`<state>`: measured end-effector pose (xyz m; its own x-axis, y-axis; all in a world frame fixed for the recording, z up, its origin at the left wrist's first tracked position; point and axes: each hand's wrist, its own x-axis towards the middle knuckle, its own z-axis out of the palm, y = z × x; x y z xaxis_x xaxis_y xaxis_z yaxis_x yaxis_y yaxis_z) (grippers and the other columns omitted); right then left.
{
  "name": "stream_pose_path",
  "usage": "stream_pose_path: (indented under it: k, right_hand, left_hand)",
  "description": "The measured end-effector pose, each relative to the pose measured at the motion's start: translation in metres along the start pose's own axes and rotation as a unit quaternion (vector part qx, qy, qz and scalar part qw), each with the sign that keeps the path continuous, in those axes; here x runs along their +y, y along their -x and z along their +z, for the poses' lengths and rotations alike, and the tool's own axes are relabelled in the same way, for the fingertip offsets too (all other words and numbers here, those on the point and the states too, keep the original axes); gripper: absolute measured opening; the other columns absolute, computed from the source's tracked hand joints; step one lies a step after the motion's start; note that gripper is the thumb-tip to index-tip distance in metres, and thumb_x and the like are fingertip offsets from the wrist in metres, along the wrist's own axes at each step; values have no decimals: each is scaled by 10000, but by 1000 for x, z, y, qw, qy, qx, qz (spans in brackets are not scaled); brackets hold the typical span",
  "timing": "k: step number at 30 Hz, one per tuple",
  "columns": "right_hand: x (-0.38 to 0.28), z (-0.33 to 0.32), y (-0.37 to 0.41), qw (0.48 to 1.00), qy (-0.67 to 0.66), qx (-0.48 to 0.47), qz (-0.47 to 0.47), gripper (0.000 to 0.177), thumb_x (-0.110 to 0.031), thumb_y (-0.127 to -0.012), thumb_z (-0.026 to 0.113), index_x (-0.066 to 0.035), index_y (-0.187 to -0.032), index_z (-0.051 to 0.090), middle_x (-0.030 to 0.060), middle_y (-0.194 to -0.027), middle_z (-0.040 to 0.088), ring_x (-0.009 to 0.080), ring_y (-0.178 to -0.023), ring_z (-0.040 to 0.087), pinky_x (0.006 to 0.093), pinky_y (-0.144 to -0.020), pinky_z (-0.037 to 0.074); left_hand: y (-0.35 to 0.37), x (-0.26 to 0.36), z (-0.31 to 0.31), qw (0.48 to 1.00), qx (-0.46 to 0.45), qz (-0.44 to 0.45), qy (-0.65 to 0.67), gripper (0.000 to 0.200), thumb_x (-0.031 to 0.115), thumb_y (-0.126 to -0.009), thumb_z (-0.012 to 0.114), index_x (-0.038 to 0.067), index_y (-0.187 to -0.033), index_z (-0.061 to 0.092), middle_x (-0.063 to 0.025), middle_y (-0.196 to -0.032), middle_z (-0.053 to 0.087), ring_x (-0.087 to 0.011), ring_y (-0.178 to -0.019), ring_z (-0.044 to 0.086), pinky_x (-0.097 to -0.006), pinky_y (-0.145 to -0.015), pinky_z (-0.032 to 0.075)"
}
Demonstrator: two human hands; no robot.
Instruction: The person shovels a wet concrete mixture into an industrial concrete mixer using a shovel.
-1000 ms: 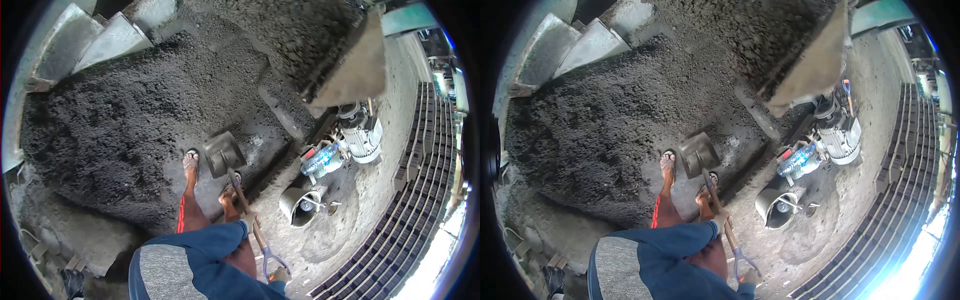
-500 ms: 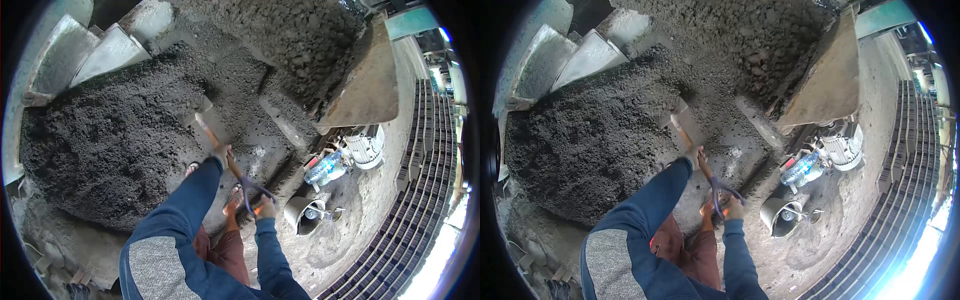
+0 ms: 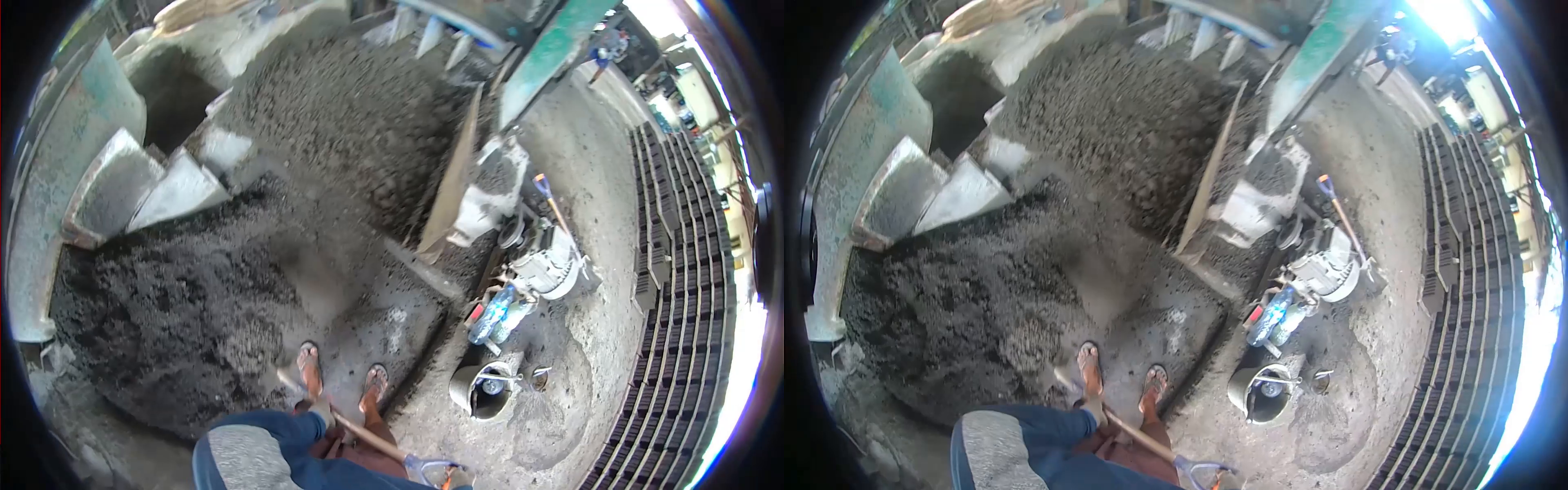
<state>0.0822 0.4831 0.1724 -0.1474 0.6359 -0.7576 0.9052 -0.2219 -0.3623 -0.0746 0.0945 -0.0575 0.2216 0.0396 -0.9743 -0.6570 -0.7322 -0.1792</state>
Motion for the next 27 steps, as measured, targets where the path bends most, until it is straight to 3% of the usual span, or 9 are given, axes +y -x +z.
stream_pose_path:
  k: [2, 8, 13, 15, 16, 21, 22, 24, 27]
  right_hand:
    - [3, 1, -3, 999, -32, 36, 1, 106, -59, -819, 595, -109, -890, 536, 79, -684, 532, 243, -553, 522, 389, -437, 401]
    - [53, 0, -39, 978, -190, 82, -3, 108, -66, -815, 601, -103, -899, 546, 89, -705, 548, 250, -555, 529, 393, -443, 411]
    - [-14, 72, -57, 906, -315, -276, 66, 70, -147, -858, 565, -105, -914, 566, 68, -718, 535, 236, -656, 544, 407, -549, 458]
    - [-67, 115, -39, 886, -304, -338, 90, 99, -119, -870, 540, -94, -963, 564, 85, -797, 583, 259, -701, 569, 428, -599, 496]
    - [-92, 127, -6, 875, -292, -385, 40, 91, -128, -874, 538, -76, -933, 585, 98, -821, 609, 260, -721, 591, 436, -628, 518]
    - [-129, 97, 30, 966, -176, -186, -41, 65, -93, -810, 640, -28, -804, 632, 110, -668, 572, 263, -558, 570, 424, -500, 500]
    - [-90, 107, -54, 973, -124, -120, -154, 63, -75, -802, 660, -29, -768, 635, 117, -647, 579, 265, -528, 565, 425, -472, 489]
    - [-128, 77, 44, 969, -176, -117, -131, 53, -19, -769, 686, -1, -736, 648, 136, -622, 601, 262, -449, 549, 421, -407, 461]
    - [-163, 59, 124, 971, -41, -101, -215, 91, -64, -773, 671, -5, -843, 679, 92, -676, 664, 222, -601, 647, 337, -566, 517]
  left_hand:
    - [-10, -15, 0, 996, 46, 47, -64, 151, 272, -888, 617, 144, -834, 556, -61, -636, 509, -291, -584, 529, -491, -577, 482]
    - [133, 11, 54, 986, -131, 106, 4, 253, 331, -902, 649, 131, -819, 520, -47, -683, 505, -251, -607, 514, -443, -547, 467]
    - [348, 93, 126, 876, -408, 257, -18, 229, 229, -842, 721, 99, -806, 536, -48, -696, 524, -200, -602, 531, -392, -560, 488]
    - [376, 134, 144, 806, -428, 397, -95, 199, 208, -845, 705, 90, -802, 550, -52, -716, 555, -210, -597, 542, -389, -583, 502]
    - [379, 143, 141, 811, -425, 391, -90, 186, 200, -847, 697, 85, -807, 557, -53, -716, 559, -208, -604, 545, -382, -594, 506]
    - [330, 167, 108, 866, -425, 262, -18, 195, 211, -854, 675, 93, -761, 551, -61, -664, 544, -238, -645, 550, -446, -682, 517]
    - [307, 164, 90, 887, -409, 213, 9, 214, 225, -860, 672, 101, -743, 541, -65, -646, 534, -253, -648, 544, -482, -698, 513]
    - [240, 157, 64, 926, -324, 192, 34, 263, 254, -899, 594, 112, -702, 491, -68, -616, 488, -277, -569, 480, -520, -673, 495]
    - [132, 151, 23, 957, -266, 96, 71, 219, 271, -878, 562, 125, -731, 489, -52, -628, 476, -262, -573, 477, -478, -651, 472]
